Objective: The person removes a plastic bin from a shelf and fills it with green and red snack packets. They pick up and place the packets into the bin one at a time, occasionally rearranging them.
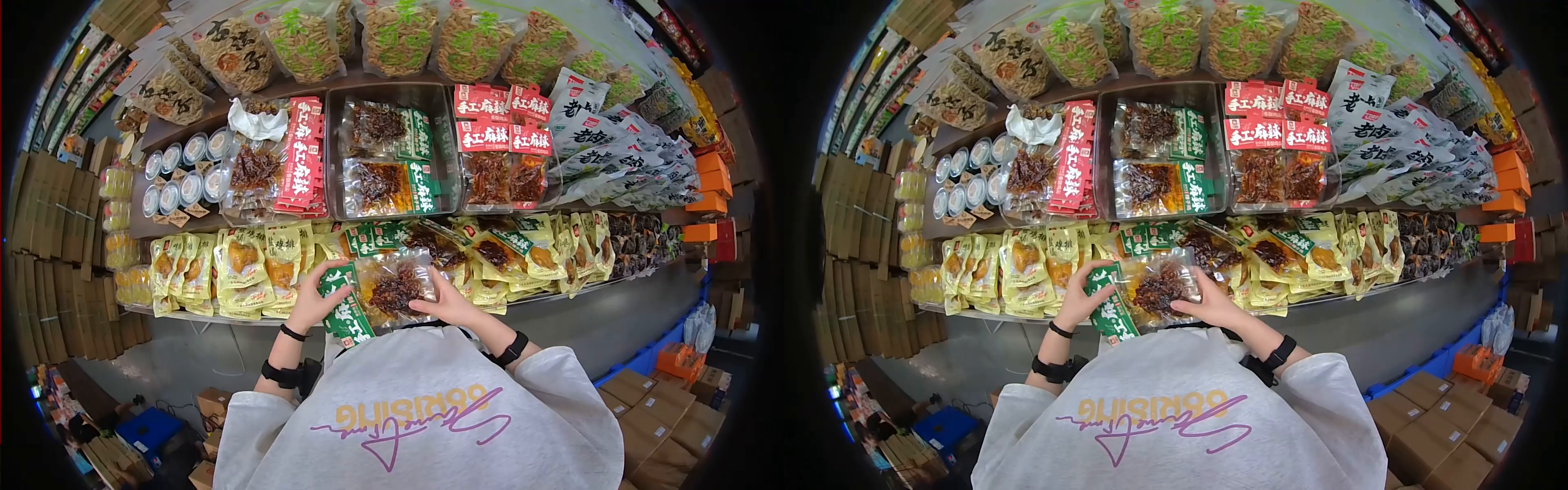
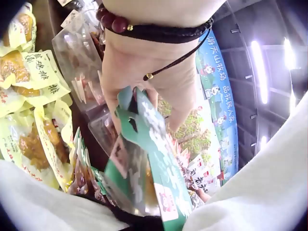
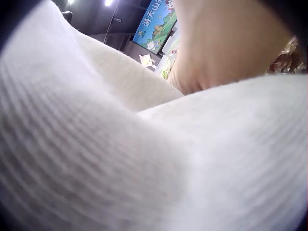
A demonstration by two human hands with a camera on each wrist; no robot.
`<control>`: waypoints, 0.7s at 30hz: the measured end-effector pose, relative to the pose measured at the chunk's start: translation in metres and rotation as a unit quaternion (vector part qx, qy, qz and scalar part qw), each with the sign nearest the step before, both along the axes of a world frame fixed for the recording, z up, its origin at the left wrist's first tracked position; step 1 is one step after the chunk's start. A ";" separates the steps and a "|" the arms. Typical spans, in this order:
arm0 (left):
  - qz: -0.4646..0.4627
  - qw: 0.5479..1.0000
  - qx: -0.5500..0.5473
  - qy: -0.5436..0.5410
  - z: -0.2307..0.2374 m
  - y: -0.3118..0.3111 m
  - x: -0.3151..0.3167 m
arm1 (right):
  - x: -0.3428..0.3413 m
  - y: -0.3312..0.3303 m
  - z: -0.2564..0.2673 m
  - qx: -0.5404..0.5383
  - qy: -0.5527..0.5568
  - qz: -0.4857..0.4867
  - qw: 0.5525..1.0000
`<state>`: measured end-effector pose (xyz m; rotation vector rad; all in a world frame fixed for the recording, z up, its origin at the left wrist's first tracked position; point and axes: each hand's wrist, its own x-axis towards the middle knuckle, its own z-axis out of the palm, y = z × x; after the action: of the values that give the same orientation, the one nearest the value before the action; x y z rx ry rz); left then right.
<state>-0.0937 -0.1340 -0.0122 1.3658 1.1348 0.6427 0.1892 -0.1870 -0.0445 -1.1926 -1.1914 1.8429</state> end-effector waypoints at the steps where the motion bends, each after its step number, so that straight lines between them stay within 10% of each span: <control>1: 0.037 0.999 -0.007 -0.033 -0.005 0.000 -0.003 | 0.000 0.002 -0.001 0.009 -0.016 -0.002 1.000; 5: 0.091 0.975 -0.066 -0.193 -0.008 0.014 -0.006 | 0.010 0.030 0.027 0.020 -0.041 -0.064 0.997; 11: 0.033 0.997 0.061 -0.028 0.036 0.134 0.053 | 0.041 0.136 0.039 0.087 -0.160 -0.132 0.974; 19: 0.067 0.943 0.220 0.239 -0.032 0.180 0.100 | -0.009 0.163 0.042 0.064 -0.672 0.082 0.734; 21: 0.061 0.942 0.229 0.236 -0.029 0.179 0.105 | -0.010 0.169 0.048 0.020 -0.648 0.130 0.750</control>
<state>0.0112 0.0449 -0.0408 1.9286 1.5234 0.7179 0.1794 -0.0177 0.0035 -2.5147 -2.1305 0.9093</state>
